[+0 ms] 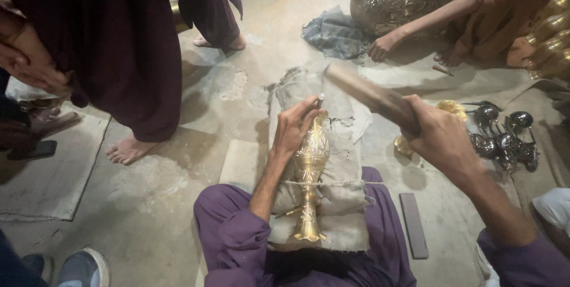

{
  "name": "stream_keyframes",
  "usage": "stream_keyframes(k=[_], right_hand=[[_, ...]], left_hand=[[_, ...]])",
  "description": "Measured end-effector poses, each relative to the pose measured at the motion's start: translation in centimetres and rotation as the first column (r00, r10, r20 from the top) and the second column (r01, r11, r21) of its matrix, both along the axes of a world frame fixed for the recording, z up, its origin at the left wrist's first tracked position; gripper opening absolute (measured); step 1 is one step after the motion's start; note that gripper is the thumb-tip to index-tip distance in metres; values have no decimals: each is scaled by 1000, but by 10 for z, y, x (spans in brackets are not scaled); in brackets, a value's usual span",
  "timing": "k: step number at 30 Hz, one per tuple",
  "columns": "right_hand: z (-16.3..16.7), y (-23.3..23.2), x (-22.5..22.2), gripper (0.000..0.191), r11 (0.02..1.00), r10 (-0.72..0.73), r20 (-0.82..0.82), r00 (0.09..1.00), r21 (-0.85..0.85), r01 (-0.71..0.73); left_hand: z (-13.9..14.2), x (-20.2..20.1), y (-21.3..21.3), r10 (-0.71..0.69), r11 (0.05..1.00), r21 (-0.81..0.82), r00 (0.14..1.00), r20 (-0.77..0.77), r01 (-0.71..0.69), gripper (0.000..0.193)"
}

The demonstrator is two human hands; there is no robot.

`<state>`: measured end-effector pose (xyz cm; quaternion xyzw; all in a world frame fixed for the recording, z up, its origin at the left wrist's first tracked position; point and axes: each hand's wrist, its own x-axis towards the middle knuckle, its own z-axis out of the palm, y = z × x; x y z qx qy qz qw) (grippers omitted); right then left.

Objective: The person sits on the floor holding a chisel against a brass vase resting on a cloth pad and strikes the chisel with a wooden mallet to engrave decorative patterns into the vase surface, repositioning the chisel repeatedly along the design.

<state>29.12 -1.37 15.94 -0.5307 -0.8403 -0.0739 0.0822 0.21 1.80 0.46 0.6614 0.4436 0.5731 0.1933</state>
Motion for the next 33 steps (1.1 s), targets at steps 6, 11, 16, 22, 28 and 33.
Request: stream_keyframes(k=[6, 11, 16, 22, 28, 33], right_hand=[[4, -1, -2, 47, 999, -24, 17, 1000, -37, 24], [9, -2, -5, 40, 999, -34, 44, 998, -18, 35], [18, -4, -8, 38, 992, -86, 200, 976, -73, 102], [18, -3, -10, 39, 994, -53, 66, 996, -90, 59], [17, 2, -9, 50, 998, -23, -128, 991, -59, 16], [20, 3, -9, 44, 999, -38, 49, 998, 13, 37]], left_hand=[[1, 0, 1, -15, 999, -37, 1000, 2, 15, 34], [3, -1, -3, -1, 1000, -3, 1000, -1, 1, 34], [0, 1, -1, 20, 1000, 21, 1000, -4, -20, 31], [-1, 2, 0, 9, 1000, 0, 999, 48, -9, 37], [0, 2, 0, 0, 999, -49, 1000, 29, 2, 40], [0, 3, 0, 14, 998, -61, 999, 40, -11, 39]])
